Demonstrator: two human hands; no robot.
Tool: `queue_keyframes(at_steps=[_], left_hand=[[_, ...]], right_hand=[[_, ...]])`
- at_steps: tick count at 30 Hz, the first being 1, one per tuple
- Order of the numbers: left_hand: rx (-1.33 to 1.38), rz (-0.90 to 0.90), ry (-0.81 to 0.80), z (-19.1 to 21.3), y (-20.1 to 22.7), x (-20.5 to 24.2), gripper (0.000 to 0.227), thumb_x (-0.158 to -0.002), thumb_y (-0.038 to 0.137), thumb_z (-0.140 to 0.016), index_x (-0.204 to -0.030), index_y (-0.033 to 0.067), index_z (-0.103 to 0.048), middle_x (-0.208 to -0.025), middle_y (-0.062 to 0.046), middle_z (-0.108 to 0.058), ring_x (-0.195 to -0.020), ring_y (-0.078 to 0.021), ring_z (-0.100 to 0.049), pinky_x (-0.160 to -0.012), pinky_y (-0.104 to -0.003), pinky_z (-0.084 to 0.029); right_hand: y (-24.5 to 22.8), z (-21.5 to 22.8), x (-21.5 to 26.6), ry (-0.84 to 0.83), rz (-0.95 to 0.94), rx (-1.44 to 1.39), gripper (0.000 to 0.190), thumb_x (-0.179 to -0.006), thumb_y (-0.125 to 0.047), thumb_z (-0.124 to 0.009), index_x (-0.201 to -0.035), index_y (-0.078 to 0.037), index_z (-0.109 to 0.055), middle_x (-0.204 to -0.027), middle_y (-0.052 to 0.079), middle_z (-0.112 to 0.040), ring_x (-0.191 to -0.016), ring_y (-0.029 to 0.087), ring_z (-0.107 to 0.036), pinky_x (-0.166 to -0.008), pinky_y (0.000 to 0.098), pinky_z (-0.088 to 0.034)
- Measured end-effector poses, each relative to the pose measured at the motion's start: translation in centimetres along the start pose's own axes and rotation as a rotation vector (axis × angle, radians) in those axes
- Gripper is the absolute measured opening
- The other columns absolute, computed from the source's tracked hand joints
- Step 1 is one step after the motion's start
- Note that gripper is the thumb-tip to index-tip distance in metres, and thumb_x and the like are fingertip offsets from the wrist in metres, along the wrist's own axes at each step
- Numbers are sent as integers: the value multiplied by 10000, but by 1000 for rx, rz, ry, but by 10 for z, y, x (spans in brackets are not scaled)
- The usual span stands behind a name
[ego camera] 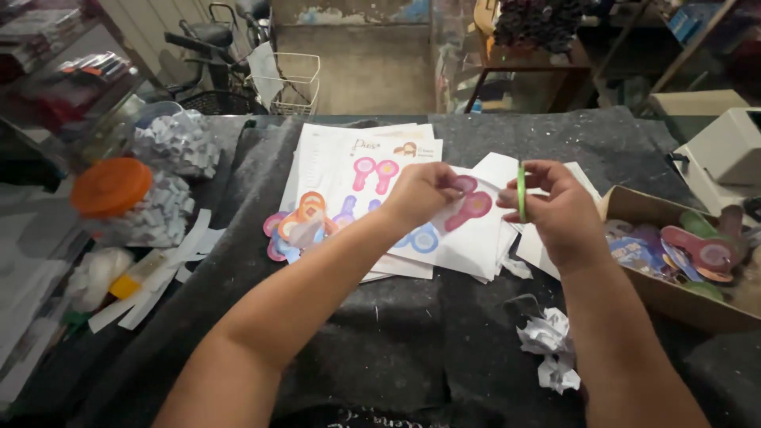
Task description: Cutting out printed paper shapes from a sheet using scissors
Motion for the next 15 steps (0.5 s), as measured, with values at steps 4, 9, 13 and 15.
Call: queue_keyframes(at_steps=[4,9,13,15], left_hand=[[366,130,78,42,58,84,158,-825,168,-734,-966,99,-722,-646,-37,-687,-525,-134,-642,-504,-244,-546],[782,169,181,38,48,120,67,-846,2,-663,-908,27,-664,-661,-41,-611,-545,-107,-571,-508,-212,-492],[920,198,207,11,3,109,92,-838,-1,-736,-877,44,-666,-644,1,-600,-533,-74,-556,-518,-162,-463],[936,194,178,4,-4,104,86,-863,34,-745,-882,62,-665,-651,25,-611,-525,-41,-572,-500,-143,-463]], right_hand=[[7,-15,4,-72,-49,23,601,-798,-38,-851,-1297,57,-529,-1040,210,-629,-846,301,-710,-694,469,-639],[-20,-43,29,-172,-148,96,643,-705,73,-838,-1287,80,-567,-1087,271,-631,-930,382,-715,-792,529,-637],[0,-56,34,-189,-140,95,690,-673,100,-858,-1302,57,-576,-1094,254,-636,-945,349,-725,-817,482,-642],[4,-61,35,-150,-36,97,473,-843,-8,-794,-1274,35,-605,-1018,203,-619,-733,278,-718,-596,363,-627]])
Point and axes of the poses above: each hand's wrist, its own x-axis away from the middle knuckle, its own z-axis out of the back of the hand, y = z × x, the point moved 8 cm from there along -x, towards the middle knuckle
